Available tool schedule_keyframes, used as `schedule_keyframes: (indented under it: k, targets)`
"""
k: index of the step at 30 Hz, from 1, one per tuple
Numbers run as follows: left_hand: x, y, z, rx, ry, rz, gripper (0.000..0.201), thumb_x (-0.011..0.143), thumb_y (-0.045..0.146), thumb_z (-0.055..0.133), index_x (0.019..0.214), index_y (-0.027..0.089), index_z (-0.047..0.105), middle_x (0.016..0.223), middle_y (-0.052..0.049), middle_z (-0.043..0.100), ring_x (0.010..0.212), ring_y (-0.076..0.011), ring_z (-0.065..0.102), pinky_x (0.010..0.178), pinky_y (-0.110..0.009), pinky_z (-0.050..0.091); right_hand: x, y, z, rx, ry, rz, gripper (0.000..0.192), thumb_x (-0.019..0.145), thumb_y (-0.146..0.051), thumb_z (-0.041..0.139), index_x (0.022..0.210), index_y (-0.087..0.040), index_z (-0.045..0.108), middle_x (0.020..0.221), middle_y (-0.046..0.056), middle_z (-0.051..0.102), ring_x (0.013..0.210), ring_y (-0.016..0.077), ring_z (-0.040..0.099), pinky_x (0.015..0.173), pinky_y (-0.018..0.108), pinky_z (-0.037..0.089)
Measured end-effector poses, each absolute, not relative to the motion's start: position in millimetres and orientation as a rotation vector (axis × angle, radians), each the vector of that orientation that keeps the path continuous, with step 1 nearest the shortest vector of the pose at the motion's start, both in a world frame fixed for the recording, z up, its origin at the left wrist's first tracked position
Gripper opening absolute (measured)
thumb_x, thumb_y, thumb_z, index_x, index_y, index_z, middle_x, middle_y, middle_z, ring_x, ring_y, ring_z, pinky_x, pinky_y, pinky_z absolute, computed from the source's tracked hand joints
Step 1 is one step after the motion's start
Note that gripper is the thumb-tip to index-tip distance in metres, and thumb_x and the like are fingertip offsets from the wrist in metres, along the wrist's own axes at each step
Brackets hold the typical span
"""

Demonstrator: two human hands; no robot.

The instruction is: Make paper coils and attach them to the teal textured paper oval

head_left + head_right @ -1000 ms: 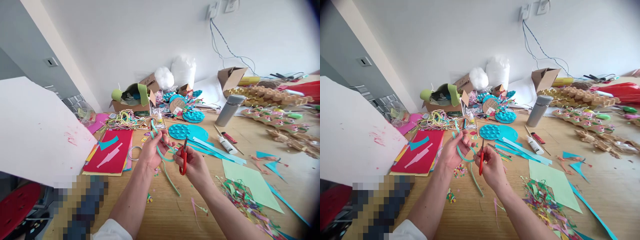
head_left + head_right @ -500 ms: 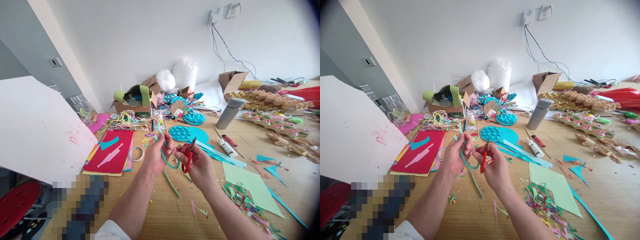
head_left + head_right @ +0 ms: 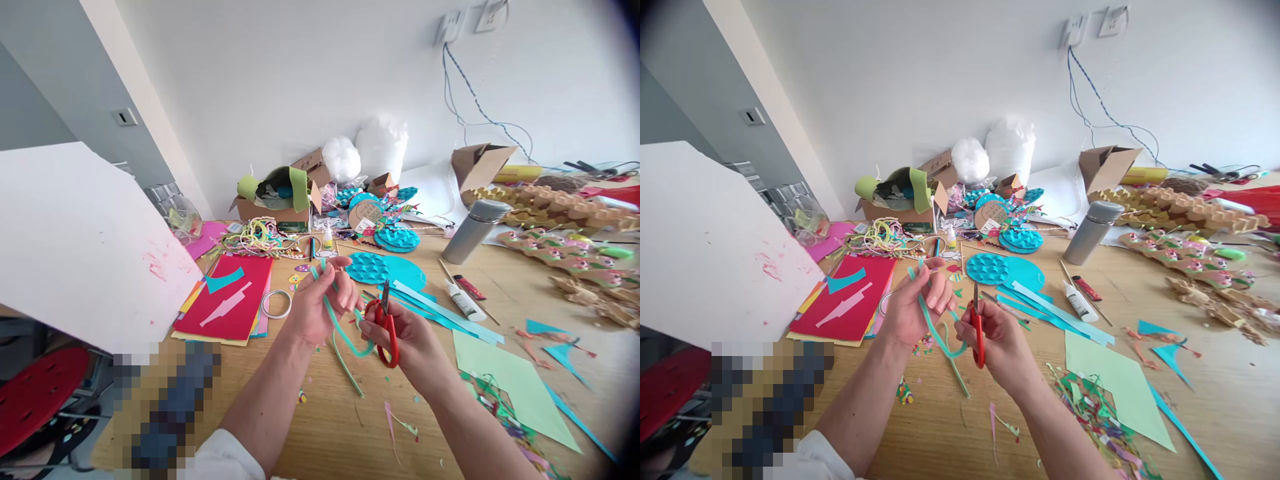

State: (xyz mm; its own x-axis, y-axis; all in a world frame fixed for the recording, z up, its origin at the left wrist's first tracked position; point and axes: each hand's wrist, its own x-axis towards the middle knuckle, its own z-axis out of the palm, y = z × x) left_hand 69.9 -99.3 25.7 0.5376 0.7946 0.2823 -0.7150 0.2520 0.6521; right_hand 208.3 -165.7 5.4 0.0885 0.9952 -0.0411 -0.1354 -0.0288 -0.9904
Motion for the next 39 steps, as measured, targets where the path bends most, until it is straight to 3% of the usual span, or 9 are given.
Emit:
schedule_keyframes:
  k: [5,9,13,16,19,39]
  targets:
    - [67,-100,23,0.876,0.076,0.936,0.026,0.091,0.034,0.056,0.104,0.015,0.068,0.040,0.008,0.033,0.039,-0.0082,0.029,0.047,-0.023,0.035,210,-167,9,-1.169,-1.075,1.281,0.035,0.053,-0.030,0.087,0.067,-0.018,0.057,0.060,-0.003,0.056,0.054,0.0108,0.049,0.051,0.023,0.040]
    - [64,-99,22,0.900,0.077,0.852,0.025,0.090,0.037,0.058,0.088,0.014,0.069,0.037,0.010,0.025,0.035,-0.0062,0.018,0.042,-0.021,0.027,215,-167,7,-1.168,-1.191,1.318,0.033,0.058,-0.032,0.085,0.067,-0.019,0.056,0.060,-0.003,0.054,0.054,0.0110,0.049,0.050,0.023,0.040]
    - [61,-99,23,0.912,0.119,0.770,0.030,0.089,0.042,0.059,0.071,0.018,0.057,0.037,0.010,0.024,0.034,-0.0056,0.016,0.039,-0.019,0.023,229,-166,5,-1.201,-1.322,1.221,0.030,0.062,-0.034,0.085,0.070,-0.019,0.061,0.064,-0.001,0.058,0.058,0.0121,0.050,0.052,0.024,0.041]
    - [60,-100,23,0.942,0.142,0.673,0.032,0.087,0.043,0.060,0.069,0.018,0.052,0.037,0.010,0.024,0.034,-0.0052,0.015,0.038,-0.018,0.021,239,-161,15,-1.187,-1.246,0.938,0.029,0.062,-0.035,0.086,0.074,-0.020,0.064,0.076,0.002,0.065,0.069,0.0157,0.059,0.063,0.027,0.048]
    - [60,-103,22,0.991,0.153,0.522,0.032,0.088,0.043,0.060,0.070,0.017,0.053,0.038,0.010,0.026,0.034,-0.0052,0.017,0.038,-0.018,0.021,239,-154,34,-1.096,-1.301,0.858,0.029,0.062,-0.033,0.086,0.075,-0.021,0.063,0.080,0.002,0.067,0.076,0.0180,0.063,0.072,0.030,0.051]
    - [63,-98,12,0.909,0.173,0.247,0.018,0.084,0.031,0.060,0.081,0.013,0.062,0.036,0.010,0.031,0.031,-0.0048,0.017,0.035,-0.017,0.020,228,-134,62,-1.089,-1.720,0.819,0.015,0.073,-0.023,0.075,0.069,-0.019,0.060,0.068,0.000,0.064,0.061,0.0131,0.055,0.056,0.025,0.047]
